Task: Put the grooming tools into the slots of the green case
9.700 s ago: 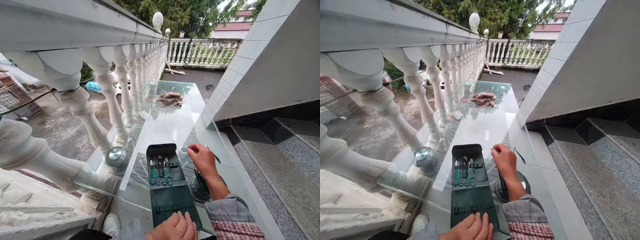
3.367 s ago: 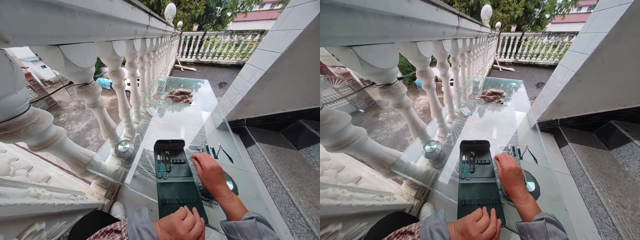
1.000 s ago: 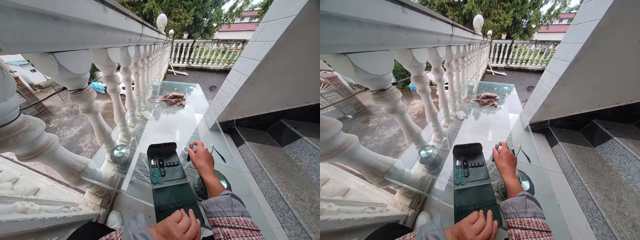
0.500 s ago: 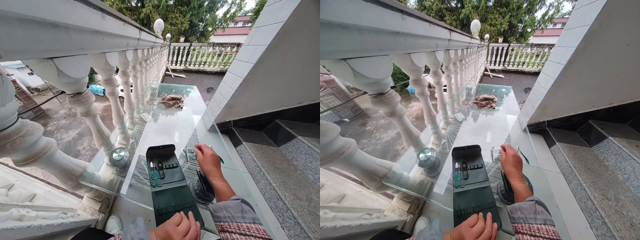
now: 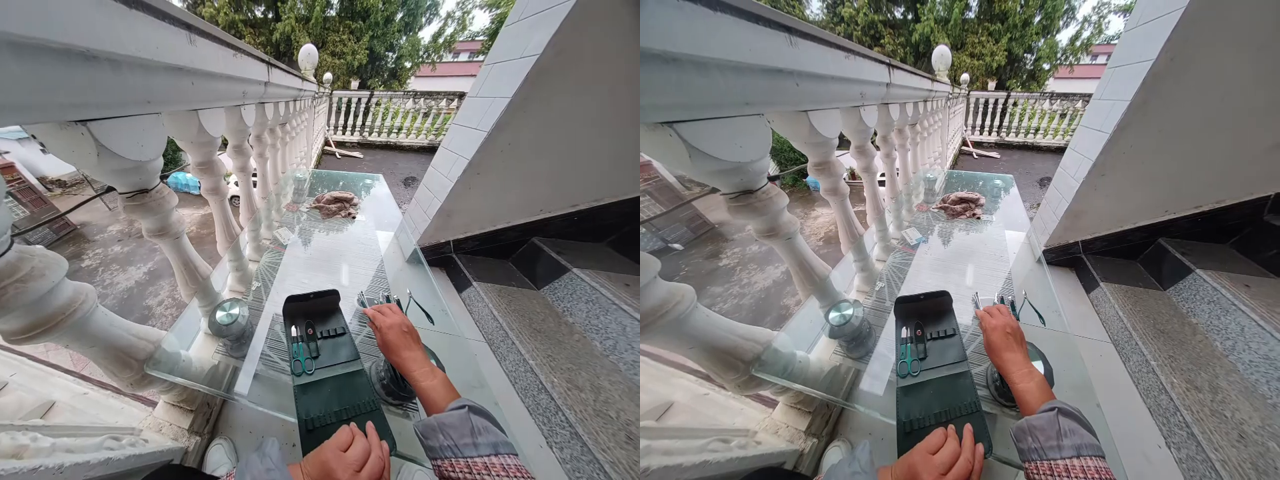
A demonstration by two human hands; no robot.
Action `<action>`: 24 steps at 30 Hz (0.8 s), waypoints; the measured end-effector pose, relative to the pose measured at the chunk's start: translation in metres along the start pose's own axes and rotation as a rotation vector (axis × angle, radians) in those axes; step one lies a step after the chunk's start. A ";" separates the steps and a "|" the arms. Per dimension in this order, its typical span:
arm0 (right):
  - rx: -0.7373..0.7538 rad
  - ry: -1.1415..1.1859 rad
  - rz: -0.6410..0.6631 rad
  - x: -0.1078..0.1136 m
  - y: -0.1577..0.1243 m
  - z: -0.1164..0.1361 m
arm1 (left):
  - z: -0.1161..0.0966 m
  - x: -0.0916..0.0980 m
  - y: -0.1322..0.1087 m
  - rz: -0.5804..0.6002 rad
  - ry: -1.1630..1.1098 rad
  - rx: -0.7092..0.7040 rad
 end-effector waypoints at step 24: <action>-0.136 0.108 -0.041 -0.006 0.002 -0.005 | -0.001 0.001 -0.001 0.027 -0.008 -0.009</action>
Point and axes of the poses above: each hand's wrist, its own y-axis towards the middle knuckle, its own x-axis out of the back of the hand, z = x × y, the point moved 1 cm from there along y, towards the middle knuckle, and after that the axes turned 15 degrees about -y, right-handed, at the moved point
